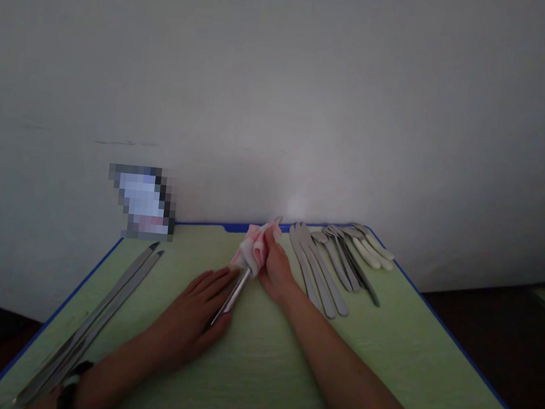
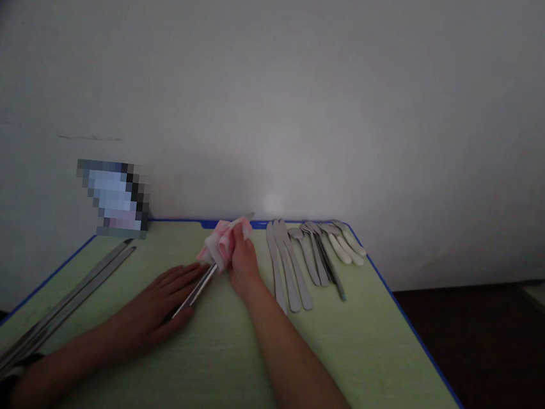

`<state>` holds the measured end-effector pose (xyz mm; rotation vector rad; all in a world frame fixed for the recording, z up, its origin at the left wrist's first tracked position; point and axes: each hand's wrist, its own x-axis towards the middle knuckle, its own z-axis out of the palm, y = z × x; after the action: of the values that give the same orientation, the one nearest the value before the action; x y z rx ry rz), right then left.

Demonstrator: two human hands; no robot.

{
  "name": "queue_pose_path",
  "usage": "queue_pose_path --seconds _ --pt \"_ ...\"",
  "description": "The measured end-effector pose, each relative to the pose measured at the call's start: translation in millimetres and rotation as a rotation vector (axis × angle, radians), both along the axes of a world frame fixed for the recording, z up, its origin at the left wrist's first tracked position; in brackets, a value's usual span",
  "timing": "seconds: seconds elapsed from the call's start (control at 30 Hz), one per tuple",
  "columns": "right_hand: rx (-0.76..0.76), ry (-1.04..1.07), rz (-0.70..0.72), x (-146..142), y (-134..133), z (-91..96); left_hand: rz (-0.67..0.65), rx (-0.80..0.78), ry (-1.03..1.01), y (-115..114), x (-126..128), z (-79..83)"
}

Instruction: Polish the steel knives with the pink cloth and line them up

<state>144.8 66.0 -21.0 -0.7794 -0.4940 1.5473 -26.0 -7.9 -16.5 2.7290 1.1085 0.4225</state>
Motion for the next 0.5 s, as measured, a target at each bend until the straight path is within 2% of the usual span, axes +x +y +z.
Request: queue_pose_path --seconds 0.13,0.23,0.33,0.4,0.5 --pt "-0.039 0.119 -0.022 4 2 1.7 -0.096 -0.093 -0.113 2 0 5.9" --pt "-0.073 0.242 -0.086 11 5 5.1 -0.159 -0.168 -0.192 -3 1 9.6" --pt "-0.060 0.272 -0.164 20 6 8.1 -0.211 -0.247 -0.279 -10 -1 10.5" --pt "-0.046 0.240 -0.203 23 7 9.3 -0.220 -0.319 -0.369 -12 -5 10.1" --pt "-0.040 0.185 -0.191 24 8 9.3 -0.153 -0.428 -0.530 -11 -8 11.2"
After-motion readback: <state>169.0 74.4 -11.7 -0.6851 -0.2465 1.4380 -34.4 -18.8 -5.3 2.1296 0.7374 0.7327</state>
